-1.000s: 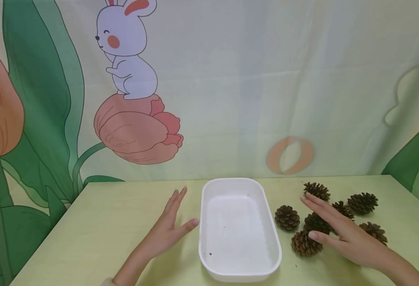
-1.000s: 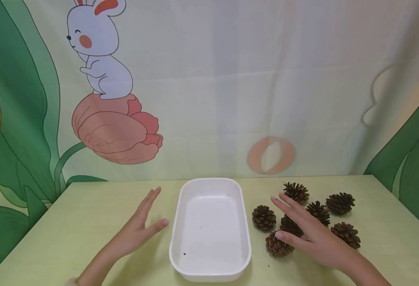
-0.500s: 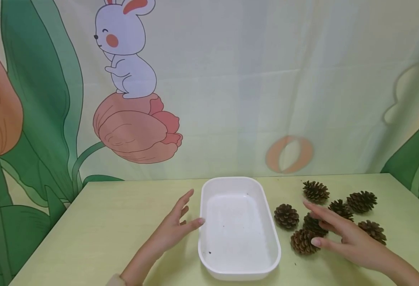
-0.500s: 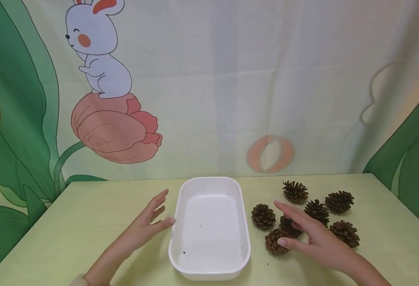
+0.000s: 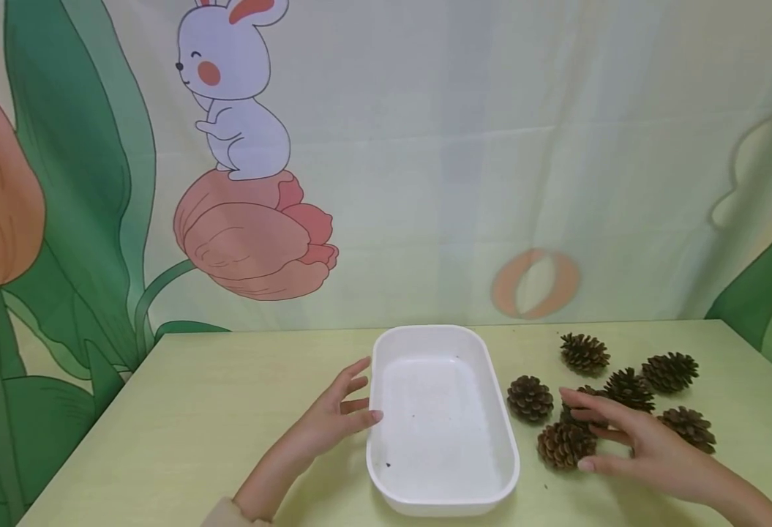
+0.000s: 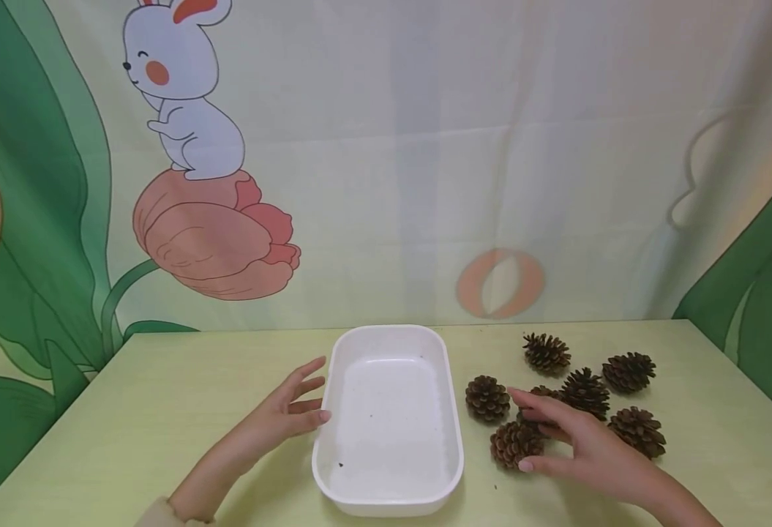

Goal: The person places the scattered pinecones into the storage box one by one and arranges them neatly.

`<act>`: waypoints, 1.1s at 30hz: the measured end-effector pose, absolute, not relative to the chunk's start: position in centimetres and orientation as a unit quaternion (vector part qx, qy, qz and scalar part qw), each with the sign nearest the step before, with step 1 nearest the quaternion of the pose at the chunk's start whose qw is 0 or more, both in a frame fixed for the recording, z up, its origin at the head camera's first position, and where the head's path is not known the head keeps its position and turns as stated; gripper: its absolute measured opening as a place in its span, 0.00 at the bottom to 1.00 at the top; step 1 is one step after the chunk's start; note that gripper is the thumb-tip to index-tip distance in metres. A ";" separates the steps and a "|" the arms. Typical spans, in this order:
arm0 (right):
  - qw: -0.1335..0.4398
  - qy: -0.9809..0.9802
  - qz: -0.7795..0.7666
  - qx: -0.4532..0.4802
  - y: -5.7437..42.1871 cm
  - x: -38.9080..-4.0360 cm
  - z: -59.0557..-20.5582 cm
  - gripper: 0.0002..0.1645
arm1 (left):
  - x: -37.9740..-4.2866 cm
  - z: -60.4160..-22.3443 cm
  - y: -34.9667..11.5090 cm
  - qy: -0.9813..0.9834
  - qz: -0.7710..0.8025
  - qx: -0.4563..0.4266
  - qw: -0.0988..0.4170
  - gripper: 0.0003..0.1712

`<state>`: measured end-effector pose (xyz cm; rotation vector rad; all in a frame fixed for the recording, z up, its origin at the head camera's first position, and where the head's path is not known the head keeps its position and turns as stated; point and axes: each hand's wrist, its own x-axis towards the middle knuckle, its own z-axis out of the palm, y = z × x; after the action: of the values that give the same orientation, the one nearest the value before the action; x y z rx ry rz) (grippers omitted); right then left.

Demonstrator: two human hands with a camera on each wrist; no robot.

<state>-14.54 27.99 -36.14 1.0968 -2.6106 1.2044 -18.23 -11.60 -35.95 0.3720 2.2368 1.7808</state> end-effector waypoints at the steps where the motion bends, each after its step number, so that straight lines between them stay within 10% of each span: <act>1: 0.023 -0.848 0.393 0.354 28.1 -14.6 -36.2 0.42 | -18.3 -36.0 -11.6 0.764 0.617 0.129 0.136 0.44; 33: 0.067 -0.911 0.221 0.343 27.6 -15.6 -37.3 0.33 | -19.9 -36.4 -11.1 0.735 0.636 0.114 0.207 0.40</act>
<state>-15.64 27.55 -37.33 1.0331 -2.7445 0.6663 -19.94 -11.12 -36.37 0.3170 2.0477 1.7704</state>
